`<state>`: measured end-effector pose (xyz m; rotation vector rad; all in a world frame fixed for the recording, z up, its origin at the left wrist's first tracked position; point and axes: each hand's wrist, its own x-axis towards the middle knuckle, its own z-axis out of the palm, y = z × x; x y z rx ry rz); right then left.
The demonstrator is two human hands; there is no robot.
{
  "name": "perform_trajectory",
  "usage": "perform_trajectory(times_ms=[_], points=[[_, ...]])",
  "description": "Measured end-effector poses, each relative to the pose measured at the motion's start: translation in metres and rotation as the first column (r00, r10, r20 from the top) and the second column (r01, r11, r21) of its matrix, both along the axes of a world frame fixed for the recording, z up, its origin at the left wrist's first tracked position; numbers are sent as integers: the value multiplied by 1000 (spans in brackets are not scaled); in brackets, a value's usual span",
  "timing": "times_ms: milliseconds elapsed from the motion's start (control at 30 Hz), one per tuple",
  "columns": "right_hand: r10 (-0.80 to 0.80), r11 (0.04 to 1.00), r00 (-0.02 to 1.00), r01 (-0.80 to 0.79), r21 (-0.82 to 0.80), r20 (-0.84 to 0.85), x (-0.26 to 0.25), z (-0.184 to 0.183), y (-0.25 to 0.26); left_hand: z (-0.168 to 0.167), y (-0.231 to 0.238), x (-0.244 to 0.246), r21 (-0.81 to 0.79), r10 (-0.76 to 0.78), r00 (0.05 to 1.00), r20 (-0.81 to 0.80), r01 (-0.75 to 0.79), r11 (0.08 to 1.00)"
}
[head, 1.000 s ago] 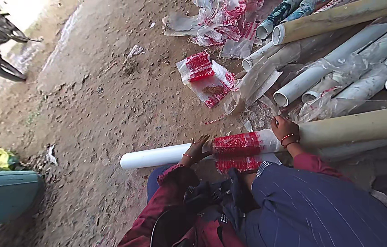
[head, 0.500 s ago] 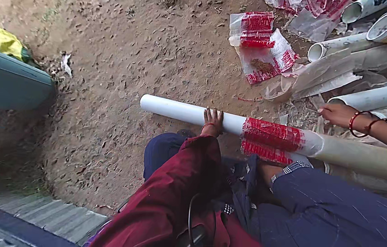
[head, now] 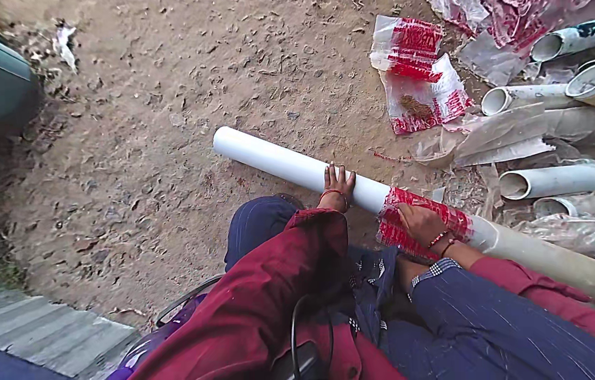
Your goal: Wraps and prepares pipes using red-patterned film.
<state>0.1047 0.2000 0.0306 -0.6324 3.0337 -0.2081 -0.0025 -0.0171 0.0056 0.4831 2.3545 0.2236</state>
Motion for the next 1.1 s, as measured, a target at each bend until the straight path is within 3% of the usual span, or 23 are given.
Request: perform_trajectory(times_ms=[133, 200, 300, 433, 633, 767, 933, 1100], points=[[-99, 972, 909, 1, 235, 405, -20, 29, -10, -5, 0, -2, -15, -6, 1000, 9, 6, 1000], [-79, 969, 913, -24, 245, 400, -22, 30, -10, -3, 1, -2, -8, -3, 1000, 17, 4, 1000], [21, 988, 980, -51, 145, 198, -16, 19, -1, 6, 1, -3, -12, -1, 999, 35, 2, 1000], [105, 986, 992, -113, 122, 72, -17, 14, 3, 2, 2, -2, -6, 6, 1000, 9, -6, 1000], [11, 929, 898, -172, 326, 441, -35, 46, -17, 5, 1, -2, -32, -19, 1000, 5, 19, 999], [-14, 911, 850, -206, 358, 527, -38, 55, -19, 7, 1, -1, -40, -15, 1000, 8, 16, 999], [11, 885, 856, -248, 393, 517, -33, 57, -20, 7, 1, -1, -33, -10, 1000, 10, 11, 999], [-225, 883, 725, -130, 450, 651, -48, 79, -20, 3, 2, -3, -9, -2, 1000, 1, 2, 1000]])
